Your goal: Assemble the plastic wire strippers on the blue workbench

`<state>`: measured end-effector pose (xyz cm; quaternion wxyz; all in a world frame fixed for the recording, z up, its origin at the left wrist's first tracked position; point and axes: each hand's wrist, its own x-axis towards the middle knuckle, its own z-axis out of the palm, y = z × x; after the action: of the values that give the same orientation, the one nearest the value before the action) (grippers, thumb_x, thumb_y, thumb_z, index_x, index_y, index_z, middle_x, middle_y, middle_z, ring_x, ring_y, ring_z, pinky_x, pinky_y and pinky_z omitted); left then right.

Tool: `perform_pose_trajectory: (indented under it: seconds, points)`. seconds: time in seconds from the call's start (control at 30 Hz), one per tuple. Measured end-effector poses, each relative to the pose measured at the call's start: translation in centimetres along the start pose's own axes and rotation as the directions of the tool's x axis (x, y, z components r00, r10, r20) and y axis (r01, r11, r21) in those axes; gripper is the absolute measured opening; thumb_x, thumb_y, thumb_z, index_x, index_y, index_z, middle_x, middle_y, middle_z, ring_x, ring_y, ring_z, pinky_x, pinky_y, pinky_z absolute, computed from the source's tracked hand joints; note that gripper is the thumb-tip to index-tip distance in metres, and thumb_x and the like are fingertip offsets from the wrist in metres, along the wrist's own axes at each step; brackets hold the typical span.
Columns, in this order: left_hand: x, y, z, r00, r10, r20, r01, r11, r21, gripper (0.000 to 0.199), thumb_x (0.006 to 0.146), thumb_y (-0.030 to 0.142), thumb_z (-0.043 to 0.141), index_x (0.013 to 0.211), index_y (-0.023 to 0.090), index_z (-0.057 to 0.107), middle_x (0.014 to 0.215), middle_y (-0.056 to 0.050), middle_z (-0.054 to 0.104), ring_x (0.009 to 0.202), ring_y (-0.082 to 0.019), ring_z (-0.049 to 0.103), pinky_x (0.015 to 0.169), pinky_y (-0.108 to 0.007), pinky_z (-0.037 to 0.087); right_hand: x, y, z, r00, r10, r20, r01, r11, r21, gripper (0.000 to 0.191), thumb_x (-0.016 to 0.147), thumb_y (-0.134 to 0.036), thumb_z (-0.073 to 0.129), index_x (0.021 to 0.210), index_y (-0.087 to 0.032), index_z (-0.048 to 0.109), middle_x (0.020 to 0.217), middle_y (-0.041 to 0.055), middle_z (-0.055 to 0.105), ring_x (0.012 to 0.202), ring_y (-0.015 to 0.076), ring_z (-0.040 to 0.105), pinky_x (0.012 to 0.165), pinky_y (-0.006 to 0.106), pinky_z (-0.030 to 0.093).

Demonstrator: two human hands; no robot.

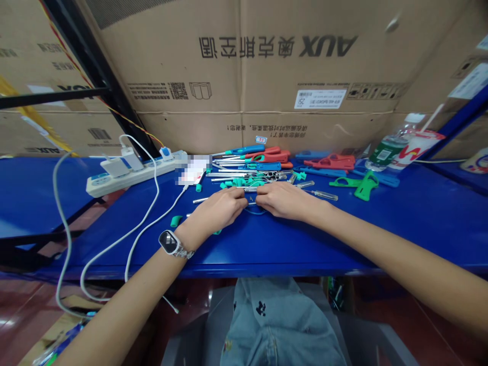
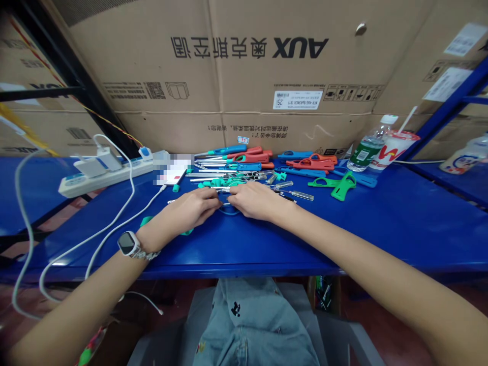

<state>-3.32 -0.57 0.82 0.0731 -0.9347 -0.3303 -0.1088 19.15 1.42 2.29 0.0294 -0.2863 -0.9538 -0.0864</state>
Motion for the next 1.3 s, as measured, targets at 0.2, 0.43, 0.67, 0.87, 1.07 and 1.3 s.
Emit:
perform_pose_trajectory:
  seconds: [0.2,0.43,0.67,0.87,1.07,1.3]
  points:
    - [-0.7,-0.3,0.0,1.0,0.014,0.015,-0.013,0.999,-0.05,0.031,0.101,0.016,0.043,0.1,0.015,0.074,0.104,-0.011,0.066,0.09,-0.022,0.064,0.082,-0.037,0.053,-0.4,0.5,0.0,1.0,-0.018,0.008,0.017,0.996,0.088,0.025,0.098,-0.012,0.05,0.088,-0.017,0.073,0.095,0.0096,0.068,0.076,0.0176,0.056,0.069,0.032,0.034]
    - [-1.0,-0.1,-0.2,0.999,-0.013,0.038,0.015,0.999,-0.051,0.04,0.091,0.008,0.043,0.115,0.013,0.075,0.112,-0.013,0.066,0.097,-0.025,0.064,0.089,-0.043,0.055,-0.6,1.2,0.8,0.993,0.086,-0.082,-0.057,0.948,0.312,0.018,0.094,-0.014,0.059,0.097,-0.021,0.075,0.098,0.0063,0.071,0.084,0.0195,0.063,0.071,0.031,0.04]
    - [-1.0,0.0,-0.1,0.999,-0.028,0.023,0.03,0.996,-0.089,0.035,0.093,0.01,0.047,0.111,0.014,0.077,0.109,-0.013,0.066,0.097,-0.026,0.065,0.089,-0.044,0.056,-0.8,0.6,1.3,0.98,0.136,-0.144,-0.082,0.94,0.33,0.014,0.092,-0.012,0.061,0.094,-0.018,0.073,0.097,0.0067,0.073,0.086,0.0192,0.064,0.072,0.03,0.041]
    - [-0.9,-0.1,0.1,1.0,-0.025,0.015,0.026,0.997,-0.07,0.035,0.093,0.011,0.047,0.112,0.013,0.076,0.109,-0.013,0.067,0.097,-0.026,0.065,0.089,-0.045,0.056,-0.8,0.3,1.0,0.98,0.163,-0.117,-0.122,0.946,0.302,0.015,0.094,-0.014,0.059,0.09,-0.019,0.073,0.096,0.0059,0.072,0.084,0.018,0.062,0.068,0.029,0.037]
    - [-0.9,0.3,-0.1,1.0,-0.019,-0.005,0.019,0.999,0.043,0.038,0.097,0.015,0.046,0.126,0.015,0.071,0.106,-0.012,0.068,0.097,-0.027,0.064,0.088,-0.046,0.054,-0.5,-0.3,0.2,0.968,0.239,-0.079,-0.202,0.924,0.325,0.015,0.086,-0.01,0.06,0.078,-0.02,0.069,0.09,0.0037,0.069,0.078,0.0168,0.058,0.061,0.028,0.03]
    - [-0.9,0.5,-0.2,1.0,-0.024,0.008,0.024,0.999,0.04,0.041,0.094,0.013,0.048,0.127,0.02,0.071,0.112,-0.011,0.066,0.101,-0.027,0.063,0.086,-0.043,0.052,-0.3,-0.3,0.7,0.934,0.347,-0.082,-0.276,0.85,0.449,0.013,0.084,-0.008,0.062,0.078,-0.019,0.068,0.083,0.0028,0.07,0.076,0.0167,0.061,0.065,0.028,0.037]
